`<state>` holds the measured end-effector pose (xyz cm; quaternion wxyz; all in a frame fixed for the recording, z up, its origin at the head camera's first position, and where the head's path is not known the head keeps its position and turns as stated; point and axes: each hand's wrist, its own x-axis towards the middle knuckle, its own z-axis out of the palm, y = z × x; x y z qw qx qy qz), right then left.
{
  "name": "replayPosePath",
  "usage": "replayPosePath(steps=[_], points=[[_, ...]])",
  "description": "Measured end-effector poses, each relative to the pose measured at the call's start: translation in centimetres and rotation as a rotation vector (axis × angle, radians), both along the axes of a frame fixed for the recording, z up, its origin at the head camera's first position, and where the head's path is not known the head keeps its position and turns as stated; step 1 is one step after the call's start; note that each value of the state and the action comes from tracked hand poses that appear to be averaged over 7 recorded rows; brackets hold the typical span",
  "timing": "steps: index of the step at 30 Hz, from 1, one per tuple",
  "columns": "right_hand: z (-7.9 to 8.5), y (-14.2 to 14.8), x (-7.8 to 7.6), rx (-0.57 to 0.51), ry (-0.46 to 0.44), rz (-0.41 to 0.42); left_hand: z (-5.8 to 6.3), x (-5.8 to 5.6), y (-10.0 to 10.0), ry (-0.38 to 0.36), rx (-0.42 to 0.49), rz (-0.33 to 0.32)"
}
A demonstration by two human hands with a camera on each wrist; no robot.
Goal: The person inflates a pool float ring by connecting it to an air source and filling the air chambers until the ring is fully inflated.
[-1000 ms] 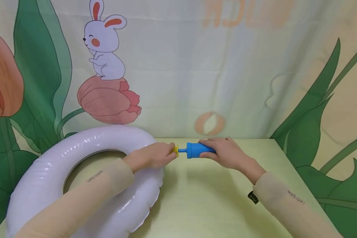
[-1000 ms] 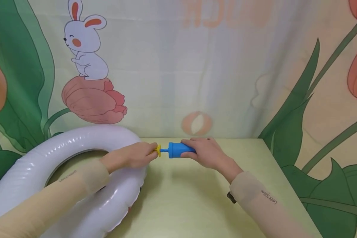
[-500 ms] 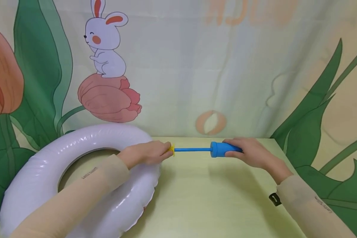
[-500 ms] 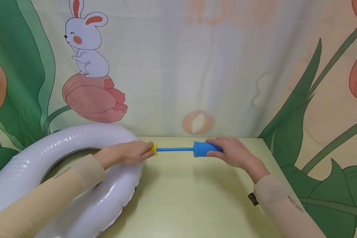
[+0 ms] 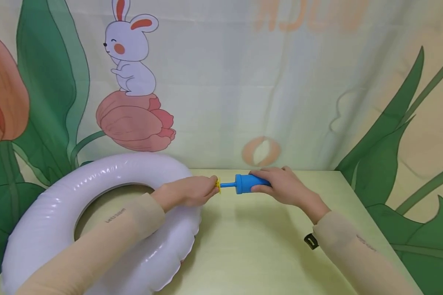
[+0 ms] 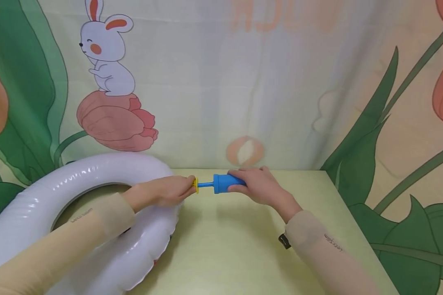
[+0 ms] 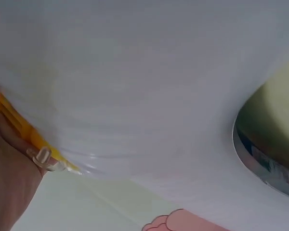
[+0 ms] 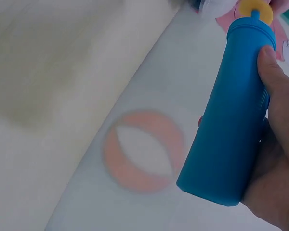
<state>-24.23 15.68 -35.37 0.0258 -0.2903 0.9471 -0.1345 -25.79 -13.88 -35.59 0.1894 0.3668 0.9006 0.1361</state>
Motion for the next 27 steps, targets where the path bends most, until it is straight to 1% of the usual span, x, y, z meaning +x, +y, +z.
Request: replayPosePath(steps=[4,5,8,10,13,19,22,24,27], points=[[0.3,-1.9,-0.2,-0.004,0.014,0.025,0.2,-0.2,0.8,0.074,-0.017,-0.01],[0.2,-2.2,-0.2,-0.001,0.01,0.03,0.2,-0.2,0.9,0.082,-0.019,-0.009],[0.1,-2.5,-0.2,0.007,-0.005,0.031,-0.1,-0.3,0.7,0.079,-0.009,-0.007],[0.0,-2.1,-0.2,0.013,-0.013,0.019,-0.2,-0.3,0.4,0.068,0.013,-0.004],[0.2,-0.7,-0.2,0.012,-0.021,0.006,-0.5,-0.5,-0.4,0.063,0.047,-0.01],[0.2,3.8,-0.4,-0.034,-0.018,-0.007,-0.2,-1.1,-1.6,0.057,0.056,-0.01],[0.1,5.7,-0.5,-0.047,-0.017,-0.03,-0.3,-1.4,-2.2,0.046,0.071,-0.037],[-0.2,6.5,-0.7,-0.047,-0.02,-0.042,-0.4,-1.4,-2.6,0.039,0.07,-0.044],[-0.5,6.7,-0.9,-0.04,-0.022,-0.048,-0.5,-1.4,-3.0,0.037,0.055,-0.035]])
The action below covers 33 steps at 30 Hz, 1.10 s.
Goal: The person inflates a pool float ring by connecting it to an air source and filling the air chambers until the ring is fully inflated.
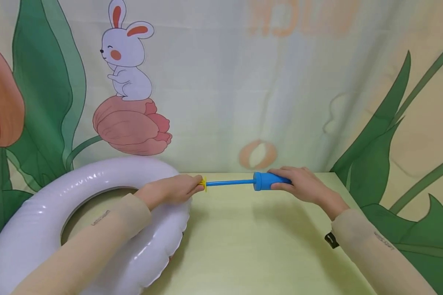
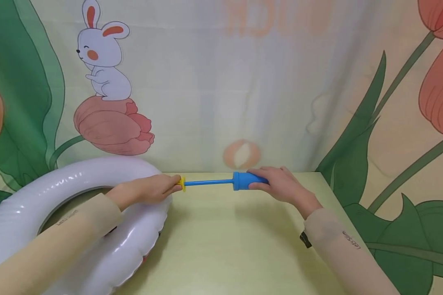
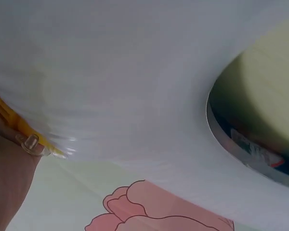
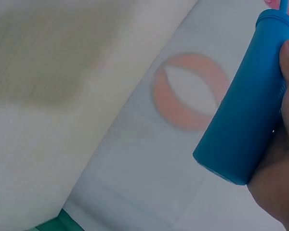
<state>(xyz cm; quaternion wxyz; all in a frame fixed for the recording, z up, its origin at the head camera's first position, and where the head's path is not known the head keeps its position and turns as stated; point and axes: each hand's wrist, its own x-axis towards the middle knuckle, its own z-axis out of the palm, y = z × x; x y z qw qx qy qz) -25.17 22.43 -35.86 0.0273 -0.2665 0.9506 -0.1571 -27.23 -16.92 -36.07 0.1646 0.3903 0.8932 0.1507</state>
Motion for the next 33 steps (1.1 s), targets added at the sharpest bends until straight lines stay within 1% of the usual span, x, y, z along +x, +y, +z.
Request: replayPosePath(steps=[3,8,11,16,19,22,24,27,30,33], points=[[-0.2,-0.7,-0.3,0.007,0.017,0.012,0.0,0.1,-0.2,-0.003,-0.005,0.008],[0.3,-2.7,-0.4,0.015,0.05,0.053,0.3,0.5,0.6,-0.018,0.017,-0.016],[0.5,-4.2,-0.4,0.016,0.058,0.073,0.8,0.7,1.1,-0.002,0.005,0.0],[0.7,-7.2,-0.4,0.019,0.086,0.09,1.6,0.7,2.2,0.01,-0.033,0.025],[0.9,-8.9,-0.1,0.032,0.102,0.106,1.5,0.7,2.8,0.024,-0.032,0.014],[1.0,-10.0,0.2,0.039,0.102,0.127,1.2,0.8,2.7,0.031,-0.017,-0.004],[1.1,-10.1,0.4,0.043,0.089,0.132,1.1,0.9,2.4,0.018,-0.013,-0.003],[1.1,-9.3,0.3,0.038,0.07,0.113,0.9,0.7,1.8,0.02,-0.004,0.002],[1.1,-7.7,0.0,0.018,0.046,0.082,1.0,0.4,1.1,0.027,0.006,0.013],[0.9,-5.7,-0.3,-0.006,0.012,0.057,0.9,0.2,0.2,0.02,0.015,0.01]])
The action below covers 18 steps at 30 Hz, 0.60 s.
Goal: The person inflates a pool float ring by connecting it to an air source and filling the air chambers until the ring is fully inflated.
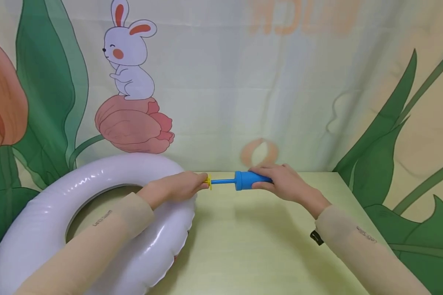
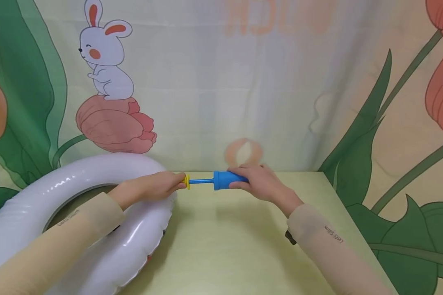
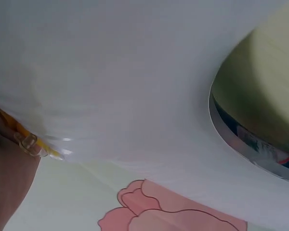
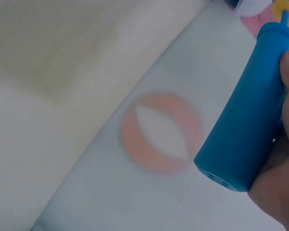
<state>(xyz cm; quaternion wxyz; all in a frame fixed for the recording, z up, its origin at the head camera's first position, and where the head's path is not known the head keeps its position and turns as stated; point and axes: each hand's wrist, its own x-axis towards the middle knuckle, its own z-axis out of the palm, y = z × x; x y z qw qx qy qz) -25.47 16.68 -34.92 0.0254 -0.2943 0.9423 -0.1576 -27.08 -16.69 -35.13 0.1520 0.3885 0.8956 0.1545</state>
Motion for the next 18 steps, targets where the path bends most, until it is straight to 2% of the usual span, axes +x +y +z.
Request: replayPosePath(steps=[5,9,14,18], points=[[-0.6,3.2,-0.3,-0.014,-0.033,-0.033,-0.5,0.0,-1.2,-0.007,0.025,-0.016],[-0.8,4.8,-0.3,-0.022,-0.035,-0.043,-0.6,0.2,-1.4,-0.01,0.031,-0.017],[-1.0,4.3,0.1,-0.011,-0.008,-0.021,-0.1,0.9,-0.4,-0.034,0.021,-0.005],[-0.9,2.8,0.8,0.002,0.022,-0.013,0.3,1.2,1.0,-0.02,0.0,0.004]])
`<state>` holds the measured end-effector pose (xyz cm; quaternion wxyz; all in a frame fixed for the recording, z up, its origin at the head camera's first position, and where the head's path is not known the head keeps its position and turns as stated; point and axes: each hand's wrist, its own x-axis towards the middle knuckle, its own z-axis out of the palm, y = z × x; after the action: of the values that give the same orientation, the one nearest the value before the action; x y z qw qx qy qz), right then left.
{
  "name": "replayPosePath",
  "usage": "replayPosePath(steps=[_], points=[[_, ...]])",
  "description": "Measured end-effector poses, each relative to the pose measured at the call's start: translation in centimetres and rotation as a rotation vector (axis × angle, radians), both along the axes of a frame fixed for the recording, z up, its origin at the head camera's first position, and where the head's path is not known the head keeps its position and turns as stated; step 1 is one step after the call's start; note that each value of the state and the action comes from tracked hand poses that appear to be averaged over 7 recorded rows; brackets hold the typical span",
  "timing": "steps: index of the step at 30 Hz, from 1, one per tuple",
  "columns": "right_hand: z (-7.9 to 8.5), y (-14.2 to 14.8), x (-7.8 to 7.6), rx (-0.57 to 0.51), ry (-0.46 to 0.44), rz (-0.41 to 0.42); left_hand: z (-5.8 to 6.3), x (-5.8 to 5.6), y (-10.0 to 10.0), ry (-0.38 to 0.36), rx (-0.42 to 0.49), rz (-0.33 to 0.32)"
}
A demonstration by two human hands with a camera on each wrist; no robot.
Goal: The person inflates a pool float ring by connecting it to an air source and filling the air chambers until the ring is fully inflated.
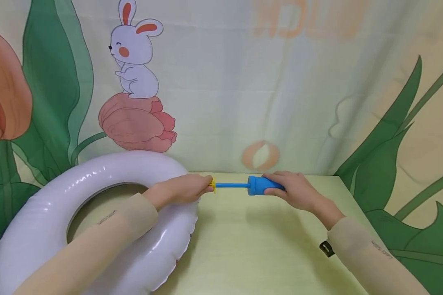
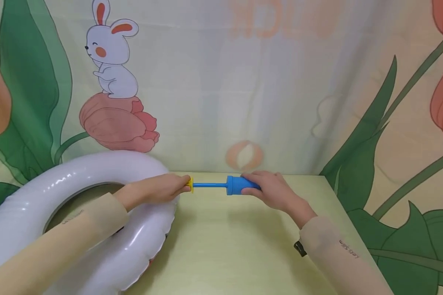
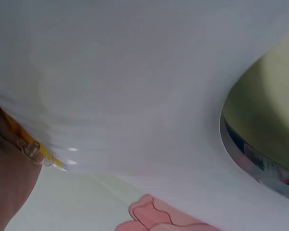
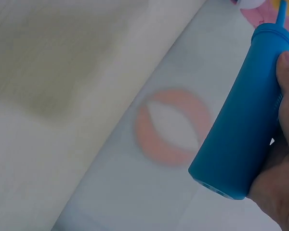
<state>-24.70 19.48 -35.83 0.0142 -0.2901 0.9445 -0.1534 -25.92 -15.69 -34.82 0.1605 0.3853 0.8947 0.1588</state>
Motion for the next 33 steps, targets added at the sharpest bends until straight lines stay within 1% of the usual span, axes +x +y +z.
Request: replayPosePath(steps=[2,5,9,12,14,18,22,24,28,31,33], points=[[0.2,-0.9,0.3,0.016,0.02,-0.001,-0.1,0.1,0.8,0.014,-0.011,0.003],[0.5,-2.5,0.6,0.032,0.05,-0.001,-0.5,-0.1,2.0,0.034,-0.019,0.009],[0.6,-4.8,0.7,0.04,0.099,0.029,-0.6,-0.1,3.1,0.06,-0.033,0.022],[0.6,-5.8,0.8,0.044,0.145,0.052,-0.6,0.1,3.2,0.063,-0.053,0.034],[0.6,-5.8,0.8,0.047,0.154,0.058,-0.5,0.3,2.9,0.052,-0.057,0.037],[0.7,-4.4,0.5,0.015,0.1,0.045,-0.1,0.2,1.6,0.049,-0.029,0.035],[0.8,-1.9,-0.1,-0.009,0.021,0.009,0.3,-0.3,0.1,0.049,0.012,0.017],[0.7,-0.5,-0.5,-0.015,-0.006,-0.004,0.3,-0.5,-0.5,0.035,0.026,0.004],[0.3,1.9,-1.3,-0.041,-0.058,-0.012,-0.3,-0.9,-1.6,0.022,0.043,-0.005],[0.1,3.0,-1.7,-0.067,-0.072,-0.003,-0.7,-0.9,-1.7,0.022,0.056,-0.014],[0.1,3.2,-1.7,-0.069,-0.055,0.014,-0.7,-0.8,-1.3,0.027,0.056,-0.018]])
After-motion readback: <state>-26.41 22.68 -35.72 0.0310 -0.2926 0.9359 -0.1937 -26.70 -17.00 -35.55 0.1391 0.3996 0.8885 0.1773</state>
